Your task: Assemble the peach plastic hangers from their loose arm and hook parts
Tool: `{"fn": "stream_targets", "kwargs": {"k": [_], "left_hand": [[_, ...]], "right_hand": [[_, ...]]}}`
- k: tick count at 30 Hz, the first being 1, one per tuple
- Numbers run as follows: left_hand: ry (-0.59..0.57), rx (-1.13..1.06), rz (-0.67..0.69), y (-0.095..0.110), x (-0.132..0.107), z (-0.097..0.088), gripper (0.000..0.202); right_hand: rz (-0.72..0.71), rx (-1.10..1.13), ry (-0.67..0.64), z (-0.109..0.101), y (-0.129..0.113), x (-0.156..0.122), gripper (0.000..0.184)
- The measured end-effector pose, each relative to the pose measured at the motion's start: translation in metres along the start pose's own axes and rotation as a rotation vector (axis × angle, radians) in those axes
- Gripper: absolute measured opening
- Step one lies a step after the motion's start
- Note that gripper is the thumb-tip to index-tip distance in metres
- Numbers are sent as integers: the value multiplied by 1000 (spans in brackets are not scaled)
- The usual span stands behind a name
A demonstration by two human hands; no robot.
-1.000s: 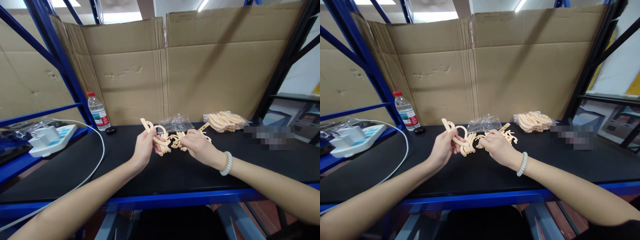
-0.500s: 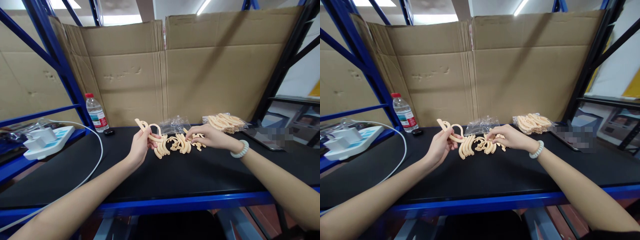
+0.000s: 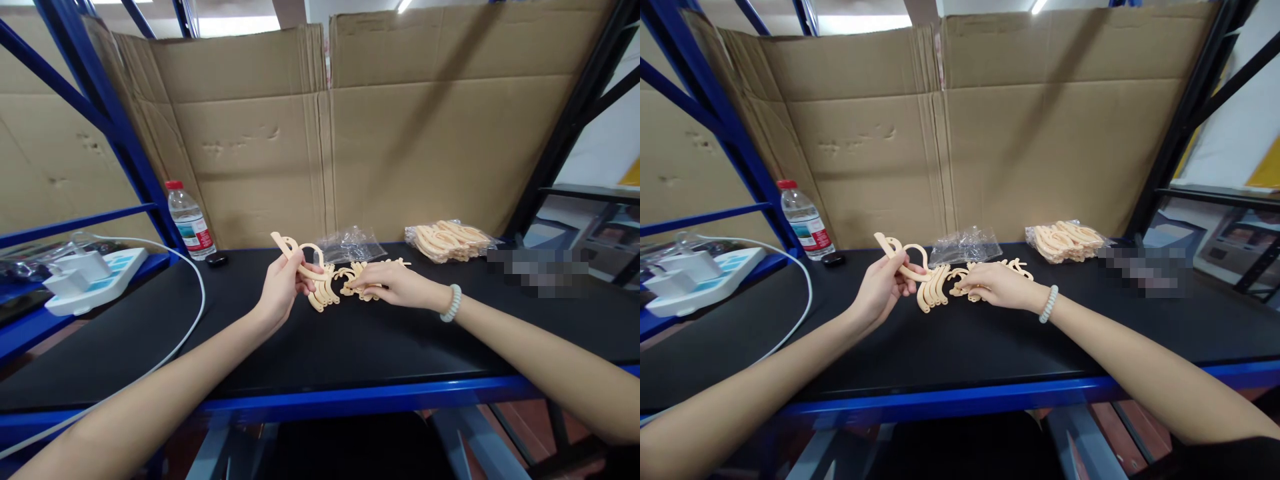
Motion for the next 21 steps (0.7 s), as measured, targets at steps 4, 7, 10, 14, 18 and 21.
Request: {"fn": "stream_targets", "kwargs": {"k": [4,7,10,14,18,21], "left_hand": [[-7,-3,2,1,0,1,21],[-16,-2,1,1,0,1,21],[-62,13,-22,-2,1,4,21],[-238,73,-110,-13,-1,22,25],[-416,214,-126,-22,-8,42,31],[-536,307,-83,-23,-15,55,34]], "right_hand": [[19,-31,-53,5,0,1,21],[31,-46,-93,7,3,1,21],[63,-48,-45,1,5,1,22],[183,41,220,-22,4,-6,25],[188,257,345,-27,-14,-7,30],[190,431,305,-17,-22,-2,31]]}}
Point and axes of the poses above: each hand's wrist, its own x-axis towards the middle knuckle, its own z-axis out of the palm, y = z × x, the point moved 8 cm from there along x, towards the middle knuckle, and after that the axes turned 13 degrees about -y, right-handed, at the moved point
